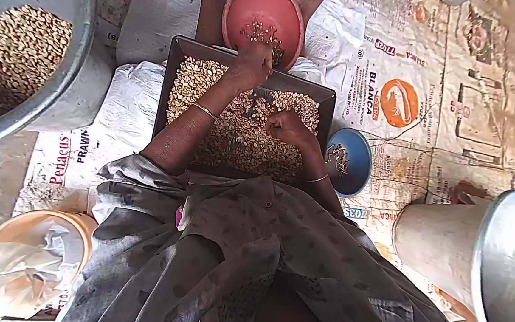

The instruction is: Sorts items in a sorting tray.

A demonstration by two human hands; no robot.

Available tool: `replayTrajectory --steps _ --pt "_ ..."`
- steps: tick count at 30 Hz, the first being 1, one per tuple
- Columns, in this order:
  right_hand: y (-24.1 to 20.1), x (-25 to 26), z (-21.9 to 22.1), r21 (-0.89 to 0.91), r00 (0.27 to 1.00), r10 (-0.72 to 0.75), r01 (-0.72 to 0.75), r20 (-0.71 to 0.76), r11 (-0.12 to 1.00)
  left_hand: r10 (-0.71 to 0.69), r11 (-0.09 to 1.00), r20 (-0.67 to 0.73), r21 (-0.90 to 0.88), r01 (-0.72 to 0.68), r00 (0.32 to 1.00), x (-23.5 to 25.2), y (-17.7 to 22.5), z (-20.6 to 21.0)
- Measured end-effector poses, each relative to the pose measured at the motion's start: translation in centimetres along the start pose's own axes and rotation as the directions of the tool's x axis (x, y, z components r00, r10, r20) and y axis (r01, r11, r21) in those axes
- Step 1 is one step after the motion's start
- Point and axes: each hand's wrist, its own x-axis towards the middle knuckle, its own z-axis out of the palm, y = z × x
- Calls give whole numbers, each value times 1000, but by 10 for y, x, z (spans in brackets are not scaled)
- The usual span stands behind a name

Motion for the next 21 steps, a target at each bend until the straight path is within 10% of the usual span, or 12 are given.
replayTrajectory --steps 5,10,17,21 --pt "-1 -7 7 -117 999 43 -42 9 992 -88 976 -422 -217 -6 902 6 16 -33" --pt "8 -8 14 -126 999 -10 3 -50 992 15 999 28 -46 -14 999 -32 -12 1" --pt "0 -7 -7 -104 998 66 -65 5 992 192 973 358 54 -226 914 -50 -51 54" --pt "0 5 -39 57 782 -73 138 -619 989 240 935 355 166 -313 904 -50 -48 64"
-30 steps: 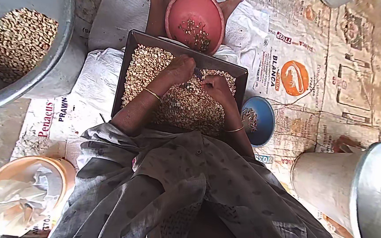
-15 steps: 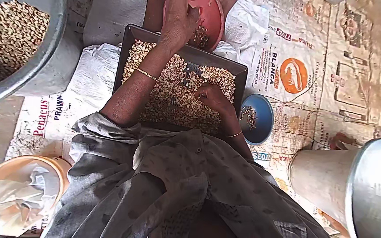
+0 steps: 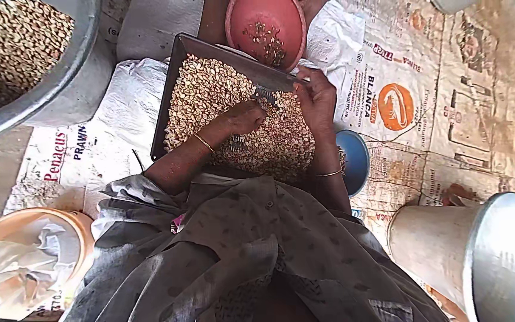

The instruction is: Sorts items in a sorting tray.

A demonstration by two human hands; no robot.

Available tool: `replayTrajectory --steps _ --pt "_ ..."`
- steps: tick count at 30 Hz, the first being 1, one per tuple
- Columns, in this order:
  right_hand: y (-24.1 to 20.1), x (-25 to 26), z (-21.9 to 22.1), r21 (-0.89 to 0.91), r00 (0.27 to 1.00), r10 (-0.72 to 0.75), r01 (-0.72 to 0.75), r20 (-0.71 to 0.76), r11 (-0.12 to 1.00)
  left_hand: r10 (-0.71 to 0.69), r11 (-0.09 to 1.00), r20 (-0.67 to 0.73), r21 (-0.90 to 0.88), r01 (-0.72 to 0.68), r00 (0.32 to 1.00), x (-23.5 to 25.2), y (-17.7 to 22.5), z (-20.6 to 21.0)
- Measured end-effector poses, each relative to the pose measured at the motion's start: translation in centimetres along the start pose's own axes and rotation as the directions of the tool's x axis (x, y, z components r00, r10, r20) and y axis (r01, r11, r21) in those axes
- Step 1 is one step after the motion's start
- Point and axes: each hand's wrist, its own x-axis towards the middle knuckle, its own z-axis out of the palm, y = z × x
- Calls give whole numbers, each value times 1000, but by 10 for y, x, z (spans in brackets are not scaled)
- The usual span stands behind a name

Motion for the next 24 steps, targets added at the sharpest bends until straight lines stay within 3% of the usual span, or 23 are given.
replayTrajectory --steps 2,4,7,9,12,14,20,24 --pt "-5 18 -11 195 978 9 32 -207 980 37 999 -29 32 -36 999 0 -2 5" --pt "-9 20 -14 292 967 47 29 -252 956 70 997 -40 31 -69 997 -1 -4 5" --pt "-11 -2 0 348 986 169 -156 -6 924 62 992 -68 -103 -69 996 0 -13 3" --pt "-8 -21 16 362 958 240 -283 159 888 -33 954 -85 -301 6 996 -3 -12 -4" --pt "-4 -35 32 325 911 321 -395 258 859 -175 779 -10 -613 132 985 -8 -10 -14" --pt "-3 -35 33 279 895 351 -424 276 862 -193 695 -5 -706 133 981 -7 -13 -16" --pt "-2 -40 54 120 932 211 -256 295 959 -263 686 -85 -717 124 961 -8 -9 -19" --pt "-13 -45 70 -133 937 123 -83 326 988 -309 738 -139 -659 145 941 -8 -10 -19"
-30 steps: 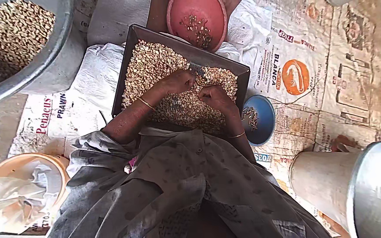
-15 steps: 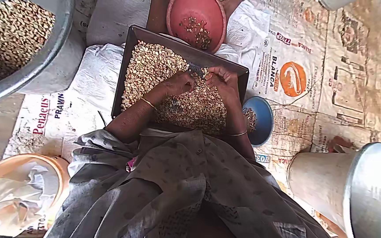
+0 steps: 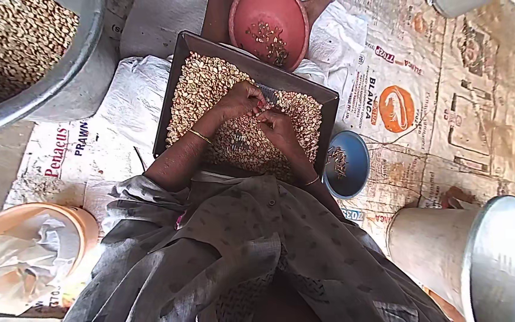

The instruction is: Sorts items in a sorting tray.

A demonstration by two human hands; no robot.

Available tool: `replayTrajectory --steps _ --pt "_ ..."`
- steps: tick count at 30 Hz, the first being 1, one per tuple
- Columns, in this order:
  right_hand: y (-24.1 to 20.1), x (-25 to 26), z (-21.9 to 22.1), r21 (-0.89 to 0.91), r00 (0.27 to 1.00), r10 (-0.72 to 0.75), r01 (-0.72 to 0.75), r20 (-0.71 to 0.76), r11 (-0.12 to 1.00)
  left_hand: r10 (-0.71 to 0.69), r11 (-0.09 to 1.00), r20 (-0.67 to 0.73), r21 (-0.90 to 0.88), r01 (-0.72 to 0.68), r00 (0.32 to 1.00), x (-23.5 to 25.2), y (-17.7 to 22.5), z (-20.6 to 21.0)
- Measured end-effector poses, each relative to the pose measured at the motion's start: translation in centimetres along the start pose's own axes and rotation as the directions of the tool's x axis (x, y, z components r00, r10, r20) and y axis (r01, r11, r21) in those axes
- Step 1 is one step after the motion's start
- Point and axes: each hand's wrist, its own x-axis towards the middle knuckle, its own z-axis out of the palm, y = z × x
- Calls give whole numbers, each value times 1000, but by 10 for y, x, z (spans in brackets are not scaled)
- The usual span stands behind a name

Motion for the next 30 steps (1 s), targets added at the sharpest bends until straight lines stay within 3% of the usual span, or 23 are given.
replayTrajectory --steps 4,8,12,15,16,18,21,23,26,30 --pt "-11 -1 8 -207 998 -10 23 67 978 34 997 -53 75 -30 998 -1 -1 -9" --pt "-8 1 8 -175 999 3 4 45 985 27 993 -56 117 -20 998 -4 1 -14" --pt "-9 4 -5 -155 997 37 -28 61 987 89 926 49 363 -101 995 -7 -2 -13" --pt "2 23 -22 190 941 2 67 -340 980 76 888 91 448 -109 993 -4 -7 -9" --pt "1 30 -34 319 923 37 95 -384 943 68 885 93 455 -103 993 -3 -7 -9" --pt "-6 32 -49 442 936 103 61 -338 895 50 885 92 458 -87 995 -4 -7 -9" --pt "-15 18 -41 189 990 136 -138 23 972 61 875 100 473 -101 993 -2 -5 -10" --pt "-18 7 -19 -48 978 133 -127 161 991 69 869 112 481 -114 991 -1 -6 -9" --pt "-22 -5 7 -229 983 101 -64 155 971 58 863 116 494 -108 992 -1 -6 -8" --pt "-29 -3 13 -291 985 101 -56 142 955 60 866 108 488 -106 992 -3 -5 -9"
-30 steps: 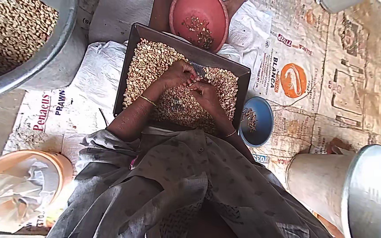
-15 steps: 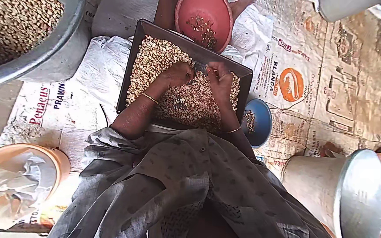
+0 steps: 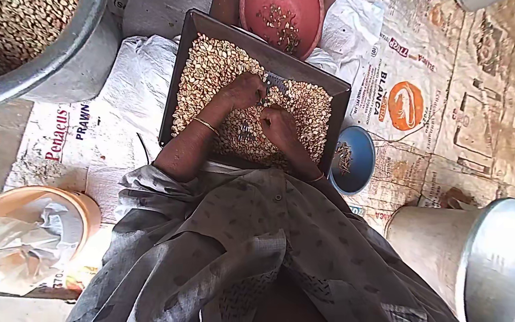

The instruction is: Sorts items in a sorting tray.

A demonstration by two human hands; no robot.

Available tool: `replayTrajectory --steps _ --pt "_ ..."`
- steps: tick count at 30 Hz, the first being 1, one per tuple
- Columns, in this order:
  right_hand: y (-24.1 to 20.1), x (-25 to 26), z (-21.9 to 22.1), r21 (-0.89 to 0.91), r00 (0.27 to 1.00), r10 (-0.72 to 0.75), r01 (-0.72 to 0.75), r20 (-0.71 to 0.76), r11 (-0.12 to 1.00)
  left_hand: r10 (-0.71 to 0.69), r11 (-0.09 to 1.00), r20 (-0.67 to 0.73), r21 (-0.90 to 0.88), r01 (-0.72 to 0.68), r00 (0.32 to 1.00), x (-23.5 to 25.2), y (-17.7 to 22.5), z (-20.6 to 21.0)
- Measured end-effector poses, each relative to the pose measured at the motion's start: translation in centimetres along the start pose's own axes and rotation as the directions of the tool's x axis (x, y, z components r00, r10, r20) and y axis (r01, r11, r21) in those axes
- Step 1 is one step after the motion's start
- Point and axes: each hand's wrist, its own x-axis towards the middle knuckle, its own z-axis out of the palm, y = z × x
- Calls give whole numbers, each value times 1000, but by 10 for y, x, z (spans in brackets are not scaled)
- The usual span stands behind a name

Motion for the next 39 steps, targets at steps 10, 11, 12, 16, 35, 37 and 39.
replayTrajectory --steps 10,11,12,16,35,37,39 --pt "29 25 -40 659 947 112 121 -300 742 -1 999 -9 -34 1 1000 2 -4 2" --pt "31 30 -44 767 893 176 239 -415 596 0 999 -8 -41 -1 1000 2 -5 2" --pt "32 35 -48 831 839 259 338 -479 442 -6 999 -7 -51 6 1000 2 -4 1" --pt "21 27 -37 892 841 342 314 -420 326 -49 990 12 -133 50 999 -2 -4 -7" --pt "69 -70 -35 80 869 -488 482 84 873 -158 955 -220 -282 93 963 -29 -26 -44" --pt "74 -77 -39 -17 924 -374 373 -77 928 -145 955 -253 -289 68 956 -32 -29 -48" --pt "62 -71 -25 -32 918 -356 356 -177 934 -141 954 -276 -294 56 951 -35 -31 -50"
